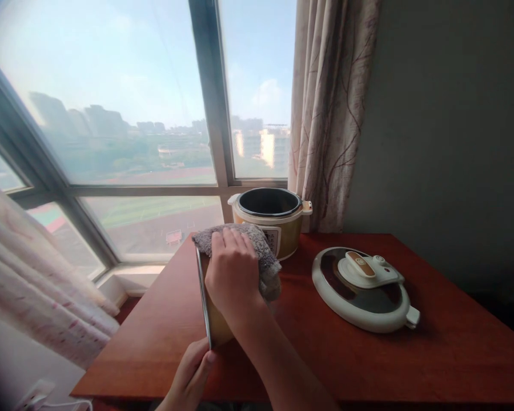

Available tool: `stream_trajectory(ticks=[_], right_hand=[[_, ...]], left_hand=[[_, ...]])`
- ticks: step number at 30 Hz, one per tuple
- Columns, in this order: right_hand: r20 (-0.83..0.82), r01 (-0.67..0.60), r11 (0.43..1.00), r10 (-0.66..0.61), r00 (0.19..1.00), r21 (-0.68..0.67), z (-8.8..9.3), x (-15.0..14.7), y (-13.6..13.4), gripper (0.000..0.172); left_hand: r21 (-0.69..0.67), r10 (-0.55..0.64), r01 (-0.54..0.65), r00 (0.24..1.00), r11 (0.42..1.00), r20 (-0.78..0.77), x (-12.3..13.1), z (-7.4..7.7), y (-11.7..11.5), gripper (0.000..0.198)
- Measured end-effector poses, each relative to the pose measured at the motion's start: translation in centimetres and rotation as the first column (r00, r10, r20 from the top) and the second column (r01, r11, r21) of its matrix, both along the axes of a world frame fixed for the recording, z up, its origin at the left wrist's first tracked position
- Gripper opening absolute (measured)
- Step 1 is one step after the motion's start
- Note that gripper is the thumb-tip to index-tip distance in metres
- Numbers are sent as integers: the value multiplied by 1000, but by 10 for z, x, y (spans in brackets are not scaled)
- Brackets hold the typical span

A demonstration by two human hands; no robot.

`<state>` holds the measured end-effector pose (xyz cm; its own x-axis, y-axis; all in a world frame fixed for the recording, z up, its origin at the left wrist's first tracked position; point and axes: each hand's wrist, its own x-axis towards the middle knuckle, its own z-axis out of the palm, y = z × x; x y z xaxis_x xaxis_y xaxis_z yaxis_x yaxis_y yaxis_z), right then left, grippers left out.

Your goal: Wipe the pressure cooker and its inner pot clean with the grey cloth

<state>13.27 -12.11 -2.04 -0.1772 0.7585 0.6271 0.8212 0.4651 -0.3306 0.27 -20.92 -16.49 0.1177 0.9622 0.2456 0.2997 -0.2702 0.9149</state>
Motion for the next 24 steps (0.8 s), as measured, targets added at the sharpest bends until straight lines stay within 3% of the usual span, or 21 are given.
stream_trajectory(ticks=[5, 11, 15, 18, 21, 24], right_hand=[[-101, -49, 993, 60, 993, 105, -30, -10, -21, 47], [-165, -91, 964, 135, 977, 249, -91, -1, -47, 52], [-152, -46, 962, 90, 984, 270, -137, -2, -64, 56], [-140, 10, 962, 30, 990, 273, -164, -7, -74, 54], [-130, 29, 954, 11, 991, 297, -178, -11, -77, 48], [-140, 12, 944, 37, 989, 331, -175, -8, -71, 45]], left_hand=[[-69, 46, -36, 987, 997, 152, 5, 6, 8, 61], [-163, 218, -160, 861, 974, 460, 14, 48, 28, 53], [-285, 247, -90, 775, 954, 582, 17, 76, 39, 50], [-354, 254, -14, 723, 935, 642, 18, 86, 42, 49], [-380, 269, 5, 696, 925, 666, 18, 88, 41, 47], [-381, 281, -11, 695, 924, 662, 17, 85, 37, 46]])
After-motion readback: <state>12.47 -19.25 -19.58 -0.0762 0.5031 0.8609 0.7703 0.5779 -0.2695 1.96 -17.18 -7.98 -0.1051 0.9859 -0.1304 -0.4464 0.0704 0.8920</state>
